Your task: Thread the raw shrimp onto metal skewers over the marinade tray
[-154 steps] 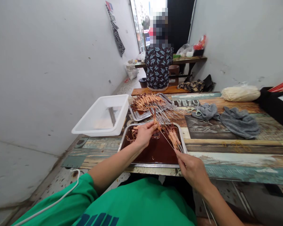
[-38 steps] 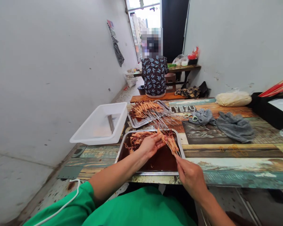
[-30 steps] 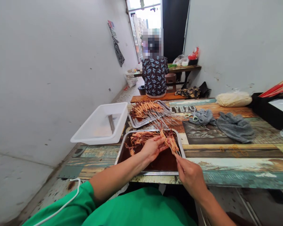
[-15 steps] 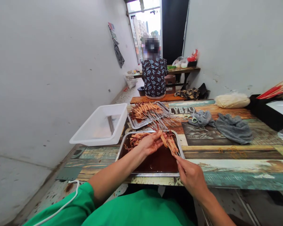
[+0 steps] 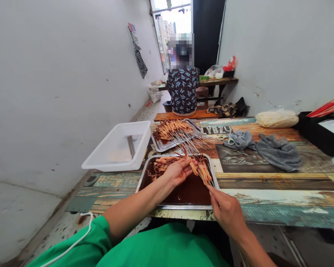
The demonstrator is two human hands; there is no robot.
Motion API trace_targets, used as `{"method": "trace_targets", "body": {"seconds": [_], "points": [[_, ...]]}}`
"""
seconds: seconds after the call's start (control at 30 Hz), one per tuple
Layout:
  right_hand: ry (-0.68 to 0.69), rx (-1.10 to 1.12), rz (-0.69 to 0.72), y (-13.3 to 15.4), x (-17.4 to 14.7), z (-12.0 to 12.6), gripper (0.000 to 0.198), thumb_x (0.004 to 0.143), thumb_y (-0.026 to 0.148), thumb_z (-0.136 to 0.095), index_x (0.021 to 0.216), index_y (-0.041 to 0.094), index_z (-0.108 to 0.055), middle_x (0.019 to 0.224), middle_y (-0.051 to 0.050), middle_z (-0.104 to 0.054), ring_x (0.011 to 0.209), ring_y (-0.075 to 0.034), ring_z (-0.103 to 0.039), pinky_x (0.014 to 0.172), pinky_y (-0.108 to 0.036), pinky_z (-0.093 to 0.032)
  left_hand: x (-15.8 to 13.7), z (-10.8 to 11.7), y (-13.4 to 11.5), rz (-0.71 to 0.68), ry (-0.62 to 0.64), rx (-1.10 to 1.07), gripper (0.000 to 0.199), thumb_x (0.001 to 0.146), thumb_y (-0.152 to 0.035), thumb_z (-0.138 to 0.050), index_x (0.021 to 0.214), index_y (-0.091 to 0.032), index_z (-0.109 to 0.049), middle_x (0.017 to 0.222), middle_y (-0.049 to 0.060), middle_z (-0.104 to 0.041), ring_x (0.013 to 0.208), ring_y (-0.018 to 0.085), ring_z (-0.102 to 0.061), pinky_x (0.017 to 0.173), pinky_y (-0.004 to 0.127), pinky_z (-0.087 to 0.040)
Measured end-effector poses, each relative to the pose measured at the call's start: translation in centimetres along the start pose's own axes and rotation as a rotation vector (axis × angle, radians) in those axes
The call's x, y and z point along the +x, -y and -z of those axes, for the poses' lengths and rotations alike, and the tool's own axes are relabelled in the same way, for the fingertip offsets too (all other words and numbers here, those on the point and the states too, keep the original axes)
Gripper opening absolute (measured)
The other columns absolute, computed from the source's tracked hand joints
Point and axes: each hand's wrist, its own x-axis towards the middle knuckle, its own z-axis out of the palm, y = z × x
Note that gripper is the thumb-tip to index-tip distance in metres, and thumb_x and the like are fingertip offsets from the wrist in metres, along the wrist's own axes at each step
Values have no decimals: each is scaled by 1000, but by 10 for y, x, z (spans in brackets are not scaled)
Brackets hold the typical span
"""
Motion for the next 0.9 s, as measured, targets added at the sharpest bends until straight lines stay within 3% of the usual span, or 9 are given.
{"method": "trace_targets", "body": {"seconds": [0.4,0.7,0.9], "points": [[-7,-21,37,3,2,0,31,84,14,-45,108,15,-64,94,-8,-71,78,-15,-68,70,-23,-54,3,4,1,35,20,-60,13,84,-11,-49,73,-10,-56,71,6,-66,69,14,-66,71,28,-52],[-1,-5,11,5,1,2,32,84,15,-45,111,17,-63,95,-7,-71,80,-15,-68,71,-22,-53,5,-3,-6,101,-60,-127,17,85,-12,-48,71,-9,-56,72,9,-65,71,15,-65,78,32,-51],[0,-4,7,5,0,1,32,84,16,-45,110,17,-64,93,-8,-71,78,-16,-68,69,-23,-54,2,0,-2,91,-42,-84,16,85,-13,-47,73,-9,-56,72,9,-65,70,15,-65,76,30,-51]]}}
